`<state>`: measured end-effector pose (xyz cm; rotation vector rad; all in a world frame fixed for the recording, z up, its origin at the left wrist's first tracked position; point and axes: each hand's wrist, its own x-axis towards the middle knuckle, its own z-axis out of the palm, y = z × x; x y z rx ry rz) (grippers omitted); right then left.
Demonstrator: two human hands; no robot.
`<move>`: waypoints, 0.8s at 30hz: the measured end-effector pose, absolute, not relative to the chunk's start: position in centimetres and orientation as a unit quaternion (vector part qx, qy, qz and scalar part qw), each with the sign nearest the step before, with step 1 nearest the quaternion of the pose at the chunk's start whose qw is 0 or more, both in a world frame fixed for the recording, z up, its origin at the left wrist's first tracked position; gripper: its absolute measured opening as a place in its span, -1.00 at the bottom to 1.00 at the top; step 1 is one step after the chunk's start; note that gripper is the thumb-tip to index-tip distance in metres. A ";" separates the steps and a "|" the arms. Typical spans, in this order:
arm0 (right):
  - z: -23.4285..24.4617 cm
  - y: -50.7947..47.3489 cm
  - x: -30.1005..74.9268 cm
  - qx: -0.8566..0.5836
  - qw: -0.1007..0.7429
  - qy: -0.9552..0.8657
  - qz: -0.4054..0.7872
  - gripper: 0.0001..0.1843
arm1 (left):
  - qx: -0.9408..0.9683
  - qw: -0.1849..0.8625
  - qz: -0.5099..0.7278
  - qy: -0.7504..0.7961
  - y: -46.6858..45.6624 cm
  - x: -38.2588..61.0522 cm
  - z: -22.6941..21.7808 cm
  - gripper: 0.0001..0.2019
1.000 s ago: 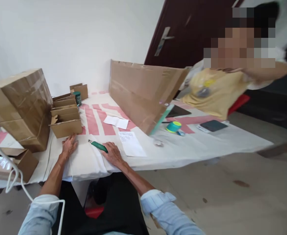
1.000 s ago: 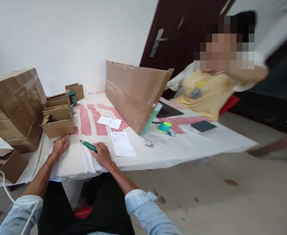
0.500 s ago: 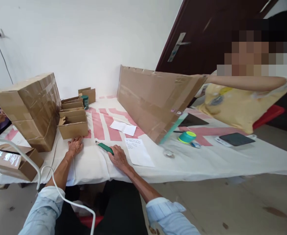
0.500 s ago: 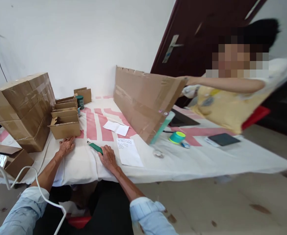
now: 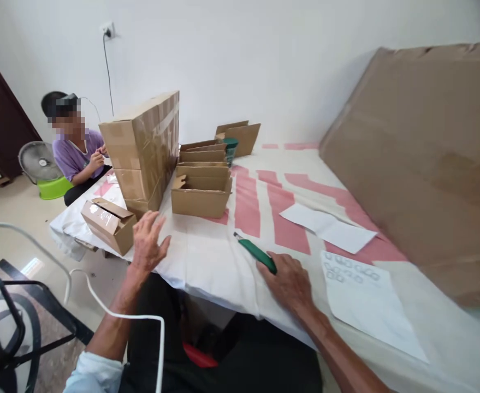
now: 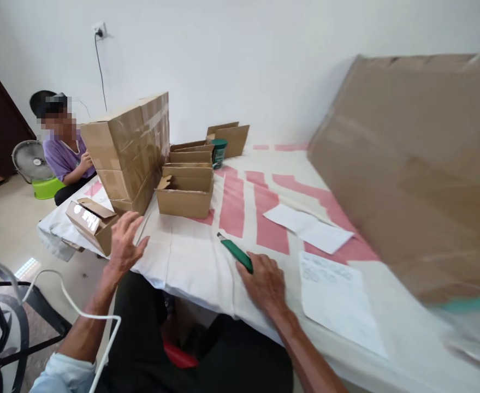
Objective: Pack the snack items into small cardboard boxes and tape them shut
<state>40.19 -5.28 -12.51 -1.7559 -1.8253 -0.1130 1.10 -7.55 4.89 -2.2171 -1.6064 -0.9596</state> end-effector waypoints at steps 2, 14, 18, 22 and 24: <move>-12.4 -5.2 40.4 -0.659 0.301 -0.688 -0.046 -0.58 | -0.707 0.157 -0.343 -0.598 -8.6 -2.4 6.7 -0.43; -11.6 -4.7 40.2 -0.649 0.324 -0.684 -0.074 -0.60 | -0.649 0.070 -0.178 -0.736 -8.6 -10.8 7.3 -0.29; -11.3 -4.5 40.2 -0.639 0.332 -0.689 -0.084 -0.61 | -0.659 0.066 -0.255 -0.705 -8.6 -12.0 6.7 -0.40; -11.0 -4.2 40.5 -0.619 0.351 -0.697 -0.094 -0.59 | -0.525 0.056 -0.388 -0.755 -6.5 -16.3 8.5 -0.34; -10.8 -4.0 40.6 -0.610 0.364 -0.697 -0.095 -0.60 | -0.449 -0.002 -0.407 -0.795 -5.2 -18.4 9.4 -0.21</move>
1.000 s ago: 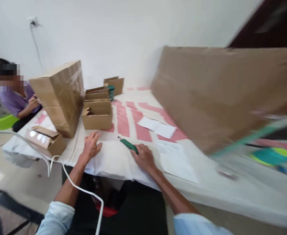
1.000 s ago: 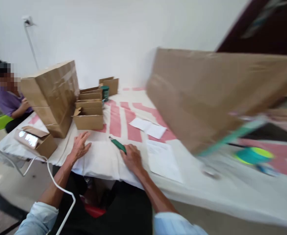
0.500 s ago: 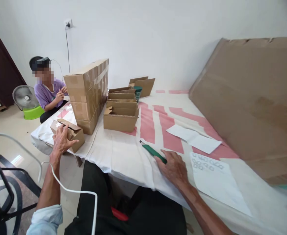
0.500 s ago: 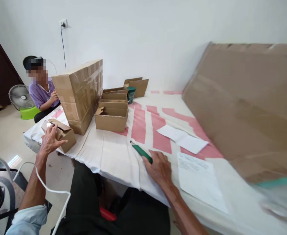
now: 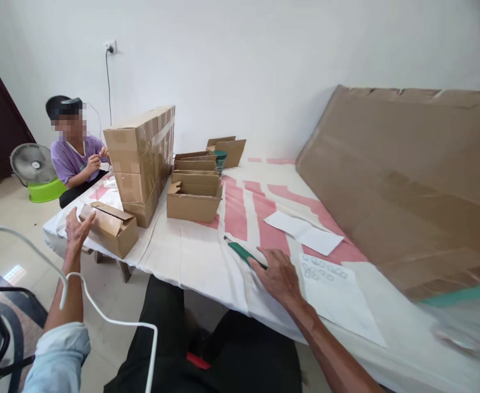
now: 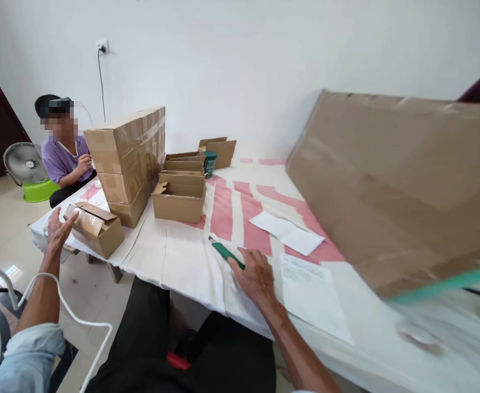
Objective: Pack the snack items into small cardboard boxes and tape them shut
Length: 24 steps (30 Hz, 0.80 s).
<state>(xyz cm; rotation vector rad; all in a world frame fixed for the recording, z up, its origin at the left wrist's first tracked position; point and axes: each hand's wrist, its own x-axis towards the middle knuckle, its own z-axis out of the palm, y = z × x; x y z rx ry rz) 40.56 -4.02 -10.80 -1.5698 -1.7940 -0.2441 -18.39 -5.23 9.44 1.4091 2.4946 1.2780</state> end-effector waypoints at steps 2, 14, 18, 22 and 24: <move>-10.4 -3.9 40.3 -0.605 0.375 -0.696 -0.092 -0.60 | 0.421 0.071 0.412 0.805 -4.3 -19.6 9.9 -0.18; -4.2 -5.3 33.2 -0.538 0.494 -0.668 0.142 -0.47 | 0.494 0.130 0.425 0.747 -9.2 -8.4 5.5 -0.29; -2.7 -6.5 31.2 -0.508 0.527 -0.615 0.294 -0.35 | 0.579 0.226 0.421 0.661 -10.2 -4.0 4.2 -0.29; -2.0 -6.9 32.0 -0.505 0.550 -0.576 0.332 -0.33 | 0.659 0.370 0.386 0.529 -8.5 -3.6 3.3 -0.13; -2.1 -6.7 33.2 -0.513 0.545 -0.579 0.324 -0.36 | 0.680 0.413 0.373 0.478 -7.0 -3.8 3.0 0.07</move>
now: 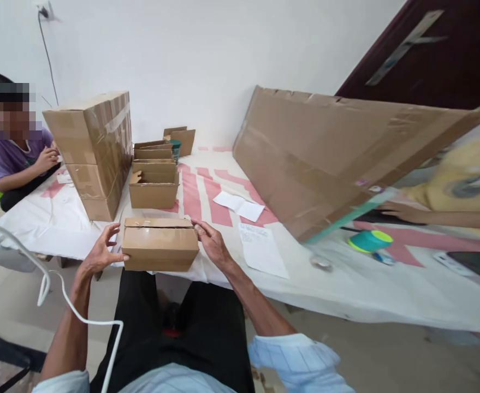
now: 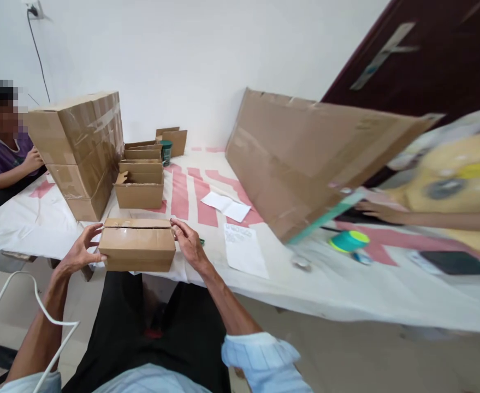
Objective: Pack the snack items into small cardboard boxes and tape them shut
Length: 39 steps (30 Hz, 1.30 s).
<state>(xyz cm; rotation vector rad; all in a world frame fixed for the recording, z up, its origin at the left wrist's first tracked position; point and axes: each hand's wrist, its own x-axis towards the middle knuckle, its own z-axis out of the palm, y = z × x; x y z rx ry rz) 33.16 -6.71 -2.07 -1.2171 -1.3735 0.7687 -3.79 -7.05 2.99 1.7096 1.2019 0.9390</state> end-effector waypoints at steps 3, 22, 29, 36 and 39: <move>-2.6 -6.1 35.2 -0.534 0.506 -0.629 0.254 -0.47 | 0.698 0.460 0.355 0.419 -5.5 -3.4 2.5 0.29; 4.1 -5.9 36.2 -0.494 0.456 -0.732 0.112 -0.67 | 0.689 0.422 0.416 0.417 -7.8 1.0 0.1 0.29; 7.6 -9.0 31.2 -0.409 0.332 -0.848 0.062 -0.77 | 0.686 0.430 0.428 0.400 -8.0 2.1 -0.1 0.27; 7.5 -8.5 29.6 -0.406 0.261 -0.874 0.058 -0.79 | 0.687 0.460 0.426 0.368 -7.8 2.2 -2.2 0.30; 7.5 -8.6 29.3 -0.391 0.279 -0.873 0.084 -0.80 | 0.679 0.485 0.418 0.359 -7.8 2.2 -3.1 0.34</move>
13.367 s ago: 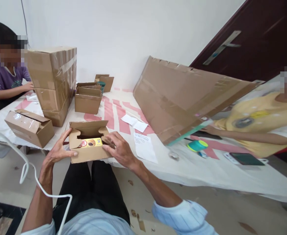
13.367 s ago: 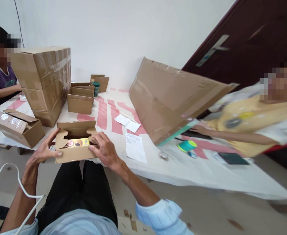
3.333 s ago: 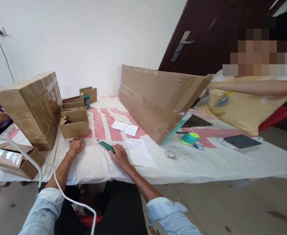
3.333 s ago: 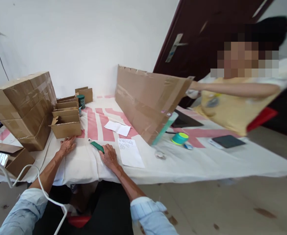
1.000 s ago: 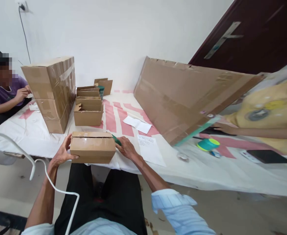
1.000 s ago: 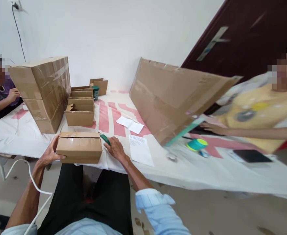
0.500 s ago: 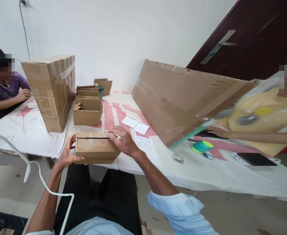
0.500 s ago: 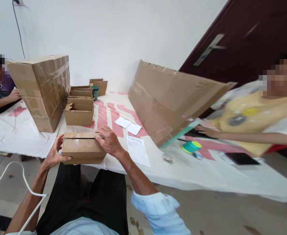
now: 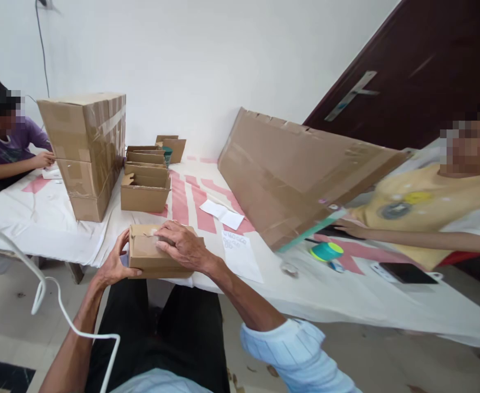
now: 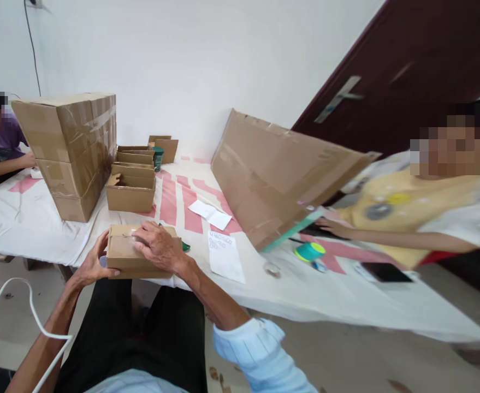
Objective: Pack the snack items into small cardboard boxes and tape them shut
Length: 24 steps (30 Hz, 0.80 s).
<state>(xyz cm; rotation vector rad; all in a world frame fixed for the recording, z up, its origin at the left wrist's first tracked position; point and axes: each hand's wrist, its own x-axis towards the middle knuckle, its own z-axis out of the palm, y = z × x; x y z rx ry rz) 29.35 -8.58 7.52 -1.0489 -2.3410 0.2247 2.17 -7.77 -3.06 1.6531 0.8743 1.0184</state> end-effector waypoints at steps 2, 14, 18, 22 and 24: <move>7.4 -8.7 29.3 -0.384 0.294 -0.869 0.100 -0.83 | 0.673 0.499 0.413 0.358 -7.8 2.2 -3.5 0.37; 7.5 -9.5 30.0 -0.407 0.343 -0.831 0.162 -0.79 | 0.667 0.500 0.421 0.357 -8.6 2.4 -4.0 0.31; 7.5 -9.5 30.1 -0.418 0.339 -0.828 0.157 -0.80 | 0.671 0.511 0.423 0.332 -8.6 2.3 -4.4 0.26; 7.5 -9.6 30.8 -0.424 0.334 -0.826 0.165 -0.79 | 0.677 0.484 0.432 0.347 -9.0 3.0 -3.7 0.22; 7.9 -9.6 31.4 -0.424 0.340 -0.824 0.161 -0.78 | 0.681 0.467 0.439 0.355 -9.3 3.4 -2.9 0.21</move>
